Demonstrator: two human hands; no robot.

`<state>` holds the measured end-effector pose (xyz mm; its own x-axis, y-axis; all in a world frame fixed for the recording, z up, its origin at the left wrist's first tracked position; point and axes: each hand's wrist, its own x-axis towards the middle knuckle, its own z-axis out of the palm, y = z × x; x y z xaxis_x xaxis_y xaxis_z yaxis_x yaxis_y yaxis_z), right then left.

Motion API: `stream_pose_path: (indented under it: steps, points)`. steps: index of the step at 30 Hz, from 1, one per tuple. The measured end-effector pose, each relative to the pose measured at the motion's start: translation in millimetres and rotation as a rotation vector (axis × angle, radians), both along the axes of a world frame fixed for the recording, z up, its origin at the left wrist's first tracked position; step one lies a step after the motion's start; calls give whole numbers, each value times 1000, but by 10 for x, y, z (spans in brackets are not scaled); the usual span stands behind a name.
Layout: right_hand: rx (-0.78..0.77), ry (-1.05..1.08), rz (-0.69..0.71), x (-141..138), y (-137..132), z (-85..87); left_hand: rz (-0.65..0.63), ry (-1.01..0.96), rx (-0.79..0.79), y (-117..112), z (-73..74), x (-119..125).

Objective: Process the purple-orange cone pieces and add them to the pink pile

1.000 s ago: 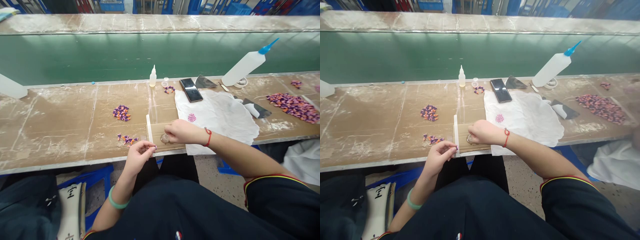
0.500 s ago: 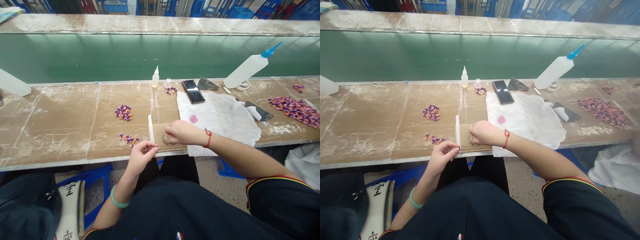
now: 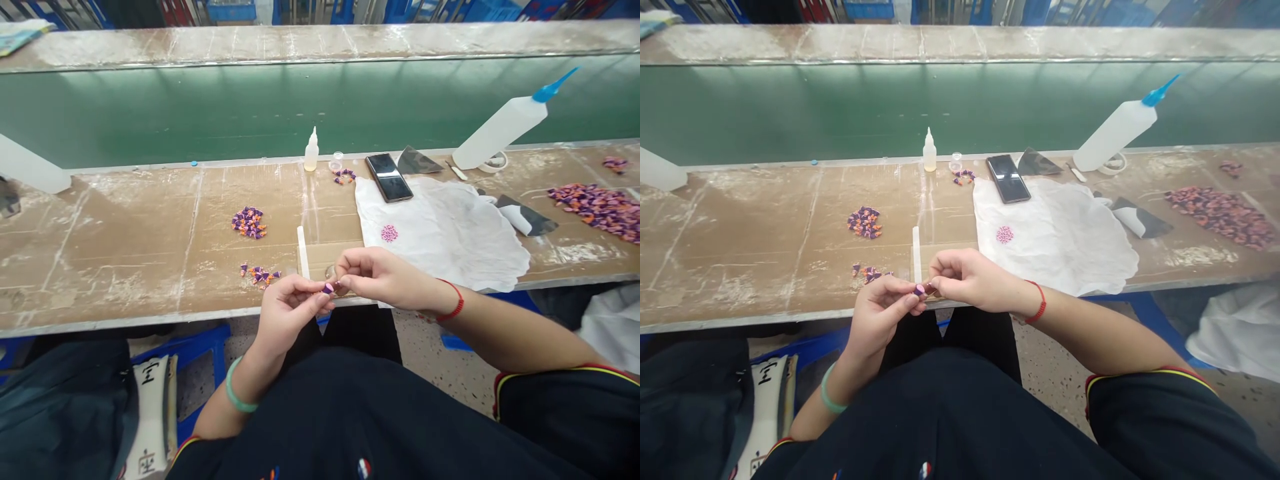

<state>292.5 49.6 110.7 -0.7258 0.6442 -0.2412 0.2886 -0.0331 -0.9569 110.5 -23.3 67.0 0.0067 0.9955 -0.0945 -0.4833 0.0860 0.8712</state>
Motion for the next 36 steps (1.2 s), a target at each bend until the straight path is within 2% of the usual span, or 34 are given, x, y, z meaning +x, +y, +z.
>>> stream_pose_path:
  steps: [12, 19, 31, 36]
  points:
    - [56, 17, 10, 1, -71, 40, -12, 162, -24, -7, 13, 18]
    - [140, 6, 19, 3, -75, 39, -9, 166, 10, -13, 27, 29]
    - [454, -36, 57, -26, -101, 95, 29, 122, -23, -28, 41, 53]
    - [505, -39, 64, -32, -104, 79, 17, 121, -51, -12, 38, 36]
